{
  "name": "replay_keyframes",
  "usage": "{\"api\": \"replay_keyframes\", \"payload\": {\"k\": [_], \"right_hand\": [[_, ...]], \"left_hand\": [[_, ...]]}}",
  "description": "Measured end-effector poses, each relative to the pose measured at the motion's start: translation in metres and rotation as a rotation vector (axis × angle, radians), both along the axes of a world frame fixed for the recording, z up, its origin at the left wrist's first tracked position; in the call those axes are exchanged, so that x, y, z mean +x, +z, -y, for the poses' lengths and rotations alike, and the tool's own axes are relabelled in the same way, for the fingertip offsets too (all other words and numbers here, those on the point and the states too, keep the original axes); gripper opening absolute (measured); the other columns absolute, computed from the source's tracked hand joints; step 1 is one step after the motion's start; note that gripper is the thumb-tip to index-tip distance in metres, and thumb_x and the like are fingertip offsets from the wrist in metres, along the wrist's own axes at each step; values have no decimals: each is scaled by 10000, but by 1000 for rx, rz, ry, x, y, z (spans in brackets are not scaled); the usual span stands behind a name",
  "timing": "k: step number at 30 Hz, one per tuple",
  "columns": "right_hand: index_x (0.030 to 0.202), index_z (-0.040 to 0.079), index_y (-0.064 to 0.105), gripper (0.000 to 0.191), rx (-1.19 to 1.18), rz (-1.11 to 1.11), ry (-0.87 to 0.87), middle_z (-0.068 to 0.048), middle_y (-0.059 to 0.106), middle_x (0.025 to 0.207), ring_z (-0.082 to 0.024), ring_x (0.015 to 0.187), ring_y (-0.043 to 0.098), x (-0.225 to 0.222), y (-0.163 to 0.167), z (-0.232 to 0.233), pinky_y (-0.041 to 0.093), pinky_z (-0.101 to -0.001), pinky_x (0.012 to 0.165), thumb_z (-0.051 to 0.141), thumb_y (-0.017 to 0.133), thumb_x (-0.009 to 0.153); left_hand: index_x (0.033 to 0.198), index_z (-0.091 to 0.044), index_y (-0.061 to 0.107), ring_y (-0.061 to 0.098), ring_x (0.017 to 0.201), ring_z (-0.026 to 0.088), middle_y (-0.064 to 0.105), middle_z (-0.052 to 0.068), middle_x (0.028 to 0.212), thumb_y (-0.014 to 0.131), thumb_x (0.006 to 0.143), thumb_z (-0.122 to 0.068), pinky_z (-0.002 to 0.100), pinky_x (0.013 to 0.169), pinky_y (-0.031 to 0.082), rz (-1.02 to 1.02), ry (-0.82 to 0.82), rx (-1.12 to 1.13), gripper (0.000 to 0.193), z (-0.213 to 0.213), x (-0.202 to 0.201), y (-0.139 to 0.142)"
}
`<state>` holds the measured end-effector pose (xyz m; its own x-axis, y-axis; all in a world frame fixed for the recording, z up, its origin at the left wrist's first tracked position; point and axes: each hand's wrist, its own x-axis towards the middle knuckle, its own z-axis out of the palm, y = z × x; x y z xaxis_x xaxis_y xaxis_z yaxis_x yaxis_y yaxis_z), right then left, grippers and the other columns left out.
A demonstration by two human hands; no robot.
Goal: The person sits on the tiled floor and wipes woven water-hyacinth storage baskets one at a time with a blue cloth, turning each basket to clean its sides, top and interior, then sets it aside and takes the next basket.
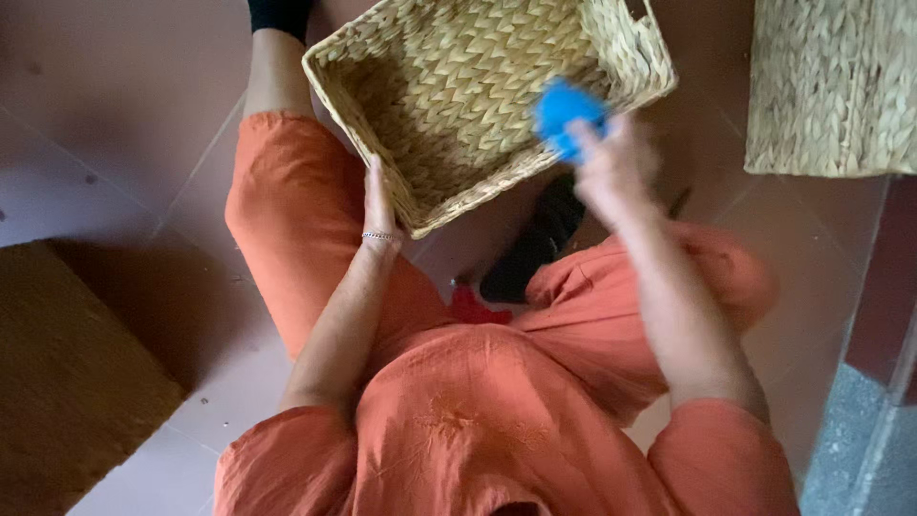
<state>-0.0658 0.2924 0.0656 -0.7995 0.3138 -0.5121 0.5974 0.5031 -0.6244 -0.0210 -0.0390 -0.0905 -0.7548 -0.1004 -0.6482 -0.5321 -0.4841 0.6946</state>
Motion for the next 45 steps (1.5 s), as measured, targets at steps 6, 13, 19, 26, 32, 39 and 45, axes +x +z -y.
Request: {"api": "replay_keyframes", "payload": {"k": [6,13,19,26,32,39,45], "right_hand": [[1351,140,590,432,893,-392,640,-274,536,1213,-433,1016,587,-13,-5,-29,526,-542,767,220,692,939],[1288,219,664,448,259,-419,1045,-202,561,1076,-402,984,606,36,-7,101,529,-488,789,168,738,849],[1353,199,646,509,77,-759,1021,-159,559,1120,-381,994,593,9,15,145,519,-488,832,98,762,869],[1343,261,659,538,186,-838,1242,-163,538,1117,-378,964,543,-39,-38,207,500,-490,734,40,673,852],[1362,255,611,507,495,-1040,1126,-183,539,1131,-383,995,545,-134,-57,263,488,-501,719,107,634,878],[992,126,514,538,147,-371,409,-81,481,1011,-244,931,508,-241,-53,172,470,-417,781,661,548,1032],[1463,132,532,580,823,-493,348,-218,551,1302,-354,1029,612,-276,-38,26,524,-547,797,519,578,1034]], "left_hand": [[1622,-155,289,341,1484,289,328,89,1674,289,852,-864,440,1187,292,-4,194,225,1046,6,-7,-1],[1649,-128,243,377,1506,349,376,131,1656,282,889,-865,504,1256,277,-210,159,541,1060,6,-8,17],[1647,-135,230,415,1450,363,431,150,1576,265,914,-847,530,1213,330,-244,209,637,1022,5,-14,5],[1626,-54,284,490,1394,370,444,207,1557,361,990,-798,533,1162,434,-241,349,613,982,-2,-20,7],[1623,-91,213,322,1481,298,320,141,1629,423,979,-661,469,1196,294,-135,147,441,886,-14,-25,37],[1636,-49,173,238,1560,235,266,129,1692,417,1077,-448,329,1240,208,-170,83,-345,729,-29,-15,0],[1637,-39,160,213,1566,222,242,118,1701,379,1087,-459,322,1248,176,-196,73,-333,726,-30,-8,-17]]}}
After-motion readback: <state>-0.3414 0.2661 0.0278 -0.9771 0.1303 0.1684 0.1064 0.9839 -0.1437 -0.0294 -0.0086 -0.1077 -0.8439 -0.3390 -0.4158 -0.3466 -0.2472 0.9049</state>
